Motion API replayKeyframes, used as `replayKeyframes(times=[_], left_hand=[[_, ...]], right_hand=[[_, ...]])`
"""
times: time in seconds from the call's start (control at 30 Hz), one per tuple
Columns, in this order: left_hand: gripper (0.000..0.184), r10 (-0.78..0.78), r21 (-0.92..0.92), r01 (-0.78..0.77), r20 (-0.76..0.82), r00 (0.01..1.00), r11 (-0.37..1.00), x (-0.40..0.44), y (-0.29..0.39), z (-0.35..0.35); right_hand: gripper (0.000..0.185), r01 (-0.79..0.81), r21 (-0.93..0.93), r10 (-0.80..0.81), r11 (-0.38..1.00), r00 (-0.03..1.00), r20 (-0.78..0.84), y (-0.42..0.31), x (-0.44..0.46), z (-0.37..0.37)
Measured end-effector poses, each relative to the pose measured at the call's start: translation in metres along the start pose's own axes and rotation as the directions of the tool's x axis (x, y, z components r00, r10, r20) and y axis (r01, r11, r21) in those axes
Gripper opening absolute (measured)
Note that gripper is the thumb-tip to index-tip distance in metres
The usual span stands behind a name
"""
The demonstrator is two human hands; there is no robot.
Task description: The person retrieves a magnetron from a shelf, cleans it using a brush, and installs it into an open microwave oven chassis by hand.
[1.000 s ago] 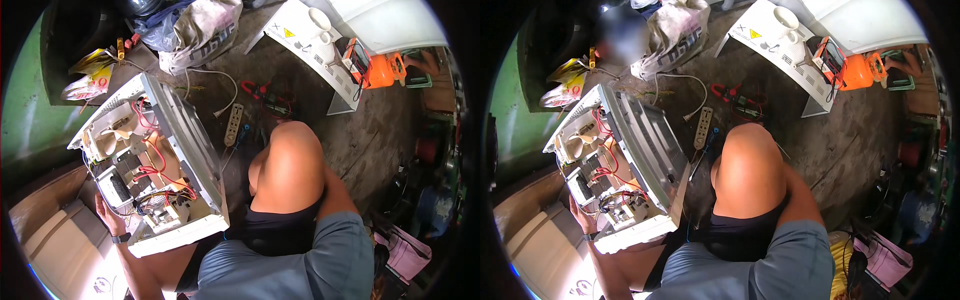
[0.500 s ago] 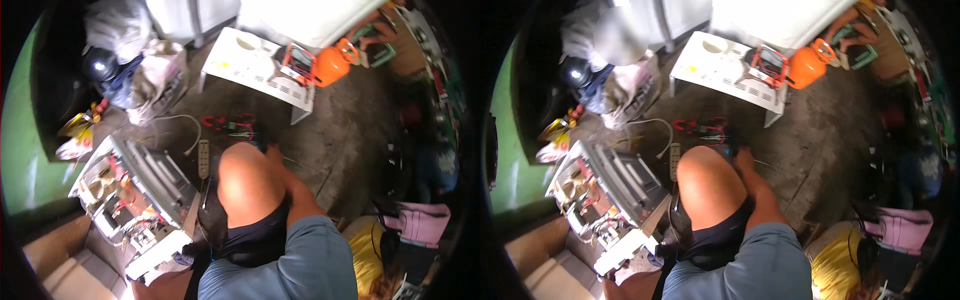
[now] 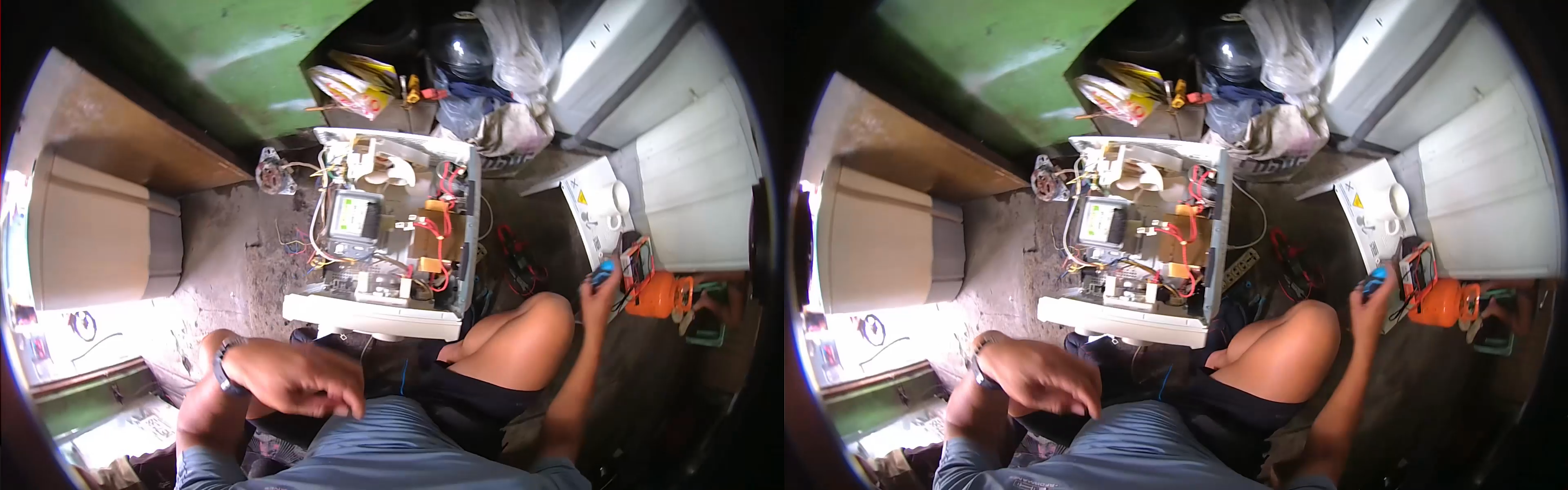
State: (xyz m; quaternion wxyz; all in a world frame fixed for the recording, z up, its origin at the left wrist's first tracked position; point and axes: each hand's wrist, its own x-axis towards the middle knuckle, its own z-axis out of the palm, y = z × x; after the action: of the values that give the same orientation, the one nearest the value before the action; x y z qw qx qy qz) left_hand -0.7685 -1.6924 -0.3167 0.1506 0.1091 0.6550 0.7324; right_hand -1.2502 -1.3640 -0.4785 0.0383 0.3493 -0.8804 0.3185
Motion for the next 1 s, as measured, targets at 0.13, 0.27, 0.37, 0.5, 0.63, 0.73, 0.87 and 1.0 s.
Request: replayKeyframes(times=[0.13, 0.27, 0.37, 0.5, 0.63, 0.73, 0.87, 1.0], left_hand=[[0.017, 0.336, 0.656, 0.187, -0.586, 0.738, 0.731, 0.001, 0.021, -0.043], [0.007, 0.403, 0.546, 0.219, -0.785, 0.470, 0.808, 0.005, -0.029, -0.062], [0.009, 0.329, 0.473, 0.203, -0.807, 0.490, 0.858, 0.000, -0.040, -0.052], [0.016, 0.378, 0.252, -0.298, -0.766, 0.520, 0.921, 0.020, -0.037, -0.019], [0.022, 0.200, -0.016, -0.355, -0.803, 0.562, 0.935, 0.043, -0.017, 0.031], [0.022, 0.193, 0.031, -0.322, -0.853, 0.485, 0.946, 0.044, -0.033, 0.040], [0.022, 0.246, 0.162, -0.229, -0.877, 0.413, 0.960, 0.028, -0.039, 0.033], [0.016, 0.244, 0.106, -0.311, -0.860, 0.449, 0.944, 0.015, -0.051, 0.017]], right_hand=[[0.071, 0.176, 0.445, -0.089, 0.878, 0.974, -0.208, -0.150, 0.062, -0.078], [0.078, 0.422, 0.787, -0.424, 0.450, 0.877, -0.227, -0.296, 0.074, -0.090], [0.081, 0.349, 0.874, -0.474, 0.338, 0.866, -0.162, -0.365, 0.060, -0.068], [0.081, 0.195, 0.921, -0.410, 0.337, 0.911, -0.043, -0.423, 0.013, -0.021], [0.081, 0.132, 0.886, -0.416, 0.444, 0.907, 0.073, -0.415, -0.024, -0.007], [0.079, 0.114, 0.854, -0.471, 0.508, 0.867, 0.164, -0.389, -0.033, -0.010], [0.014, 0.041, -0.170, 0.064, 0.985, 0.821, 0.568, -0.265, -0.042, -0.105], [0.025, 0.501, -0.634, 0.593, 0.589, 0.265, 0.761, -0.128, -0.182, -0.119]])
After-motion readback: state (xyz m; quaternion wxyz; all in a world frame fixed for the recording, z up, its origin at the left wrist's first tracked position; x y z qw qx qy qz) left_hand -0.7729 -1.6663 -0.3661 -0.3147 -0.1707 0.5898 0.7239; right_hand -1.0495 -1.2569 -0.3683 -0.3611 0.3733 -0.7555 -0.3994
